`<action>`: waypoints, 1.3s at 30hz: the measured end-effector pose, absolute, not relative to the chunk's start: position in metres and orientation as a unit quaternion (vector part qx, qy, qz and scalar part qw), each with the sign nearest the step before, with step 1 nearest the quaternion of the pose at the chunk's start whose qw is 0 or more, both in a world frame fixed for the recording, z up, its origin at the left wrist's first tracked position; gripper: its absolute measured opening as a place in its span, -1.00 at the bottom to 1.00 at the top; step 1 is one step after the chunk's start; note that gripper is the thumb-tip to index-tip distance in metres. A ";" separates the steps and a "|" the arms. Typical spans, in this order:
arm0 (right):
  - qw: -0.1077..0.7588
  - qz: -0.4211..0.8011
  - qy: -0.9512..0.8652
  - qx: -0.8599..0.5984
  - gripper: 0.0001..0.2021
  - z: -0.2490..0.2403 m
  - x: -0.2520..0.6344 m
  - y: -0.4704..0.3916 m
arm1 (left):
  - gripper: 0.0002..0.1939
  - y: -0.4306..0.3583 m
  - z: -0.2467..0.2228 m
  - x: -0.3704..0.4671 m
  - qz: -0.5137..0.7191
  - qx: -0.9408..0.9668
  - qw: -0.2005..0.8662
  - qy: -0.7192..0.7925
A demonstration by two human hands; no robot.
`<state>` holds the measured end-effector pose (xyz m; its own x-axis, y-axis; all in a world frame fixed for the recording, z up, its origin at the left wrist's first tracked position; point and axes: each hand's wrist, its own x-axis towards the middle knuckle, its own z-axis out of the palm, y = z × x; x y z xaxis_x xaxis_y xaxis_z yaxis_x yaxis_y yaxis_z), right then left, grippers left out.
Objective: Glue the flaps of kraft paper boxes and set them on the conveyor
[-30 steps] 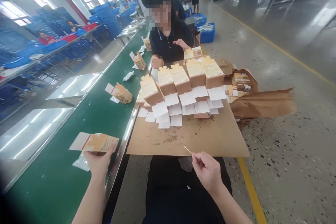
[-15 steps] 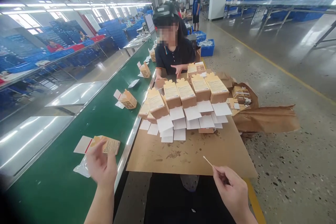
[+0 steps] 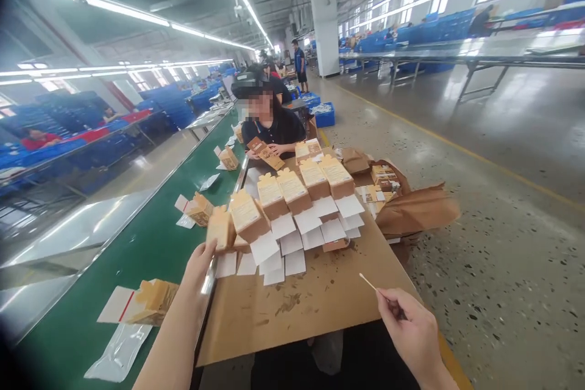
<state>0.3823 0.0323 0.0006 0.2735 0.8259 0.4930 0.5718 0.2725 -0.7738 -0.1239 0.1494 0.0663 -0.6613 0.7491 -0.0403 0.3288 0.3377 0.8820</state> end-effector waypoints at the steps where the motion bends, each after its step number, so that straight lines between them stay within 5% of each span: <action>1: 0.539 0.122 -0.587 -0.591 -0.70 0.001 0.387 0.036 | -0.26 0.131 0.067 -0.123 0.472 0.342 0.221 0.782; 7: 0.466 0.157 -0.619 -0.612 -0.64 0.017 0.400 0.068 | -0.32 0.004 0.049 -0.122 0.627 0.233 0.298 0.681; 10: 0.431 0.173 -0.652 -0.600 -0.70 0.020 0.397 0.086 | -0.20 -0.030 0.043 -0.113 0.617 0.182 0.349 0.681; 15: 0.373 0.167 -0.697 -0.588 -0.79 0.016 0.388 0.117 | -0.02 -0.030 0.030 -0.055 0.608 0.189 0.411 0.652; 26: 0.242 0.151 -0.788 -0.545 -0.73 0.022 0.365 0.178 | 0.03 -0.003 -0.014 0.014 0.578 0.281 0.392 0.658; 31: 0.253 0.143 -0.780 -0.554 -0.75 0.031 0.384 0.164 | -0.03 -0.007 -0.021 0.016 0.589 0.287 0.371 0.659; 39: 0.443 0.232 -0.719 -0.482 -0.76 -0.016 0.329 0.028 | -0.05 -0.012 -0.016 0.027 0.590 0.276 0.372 0.662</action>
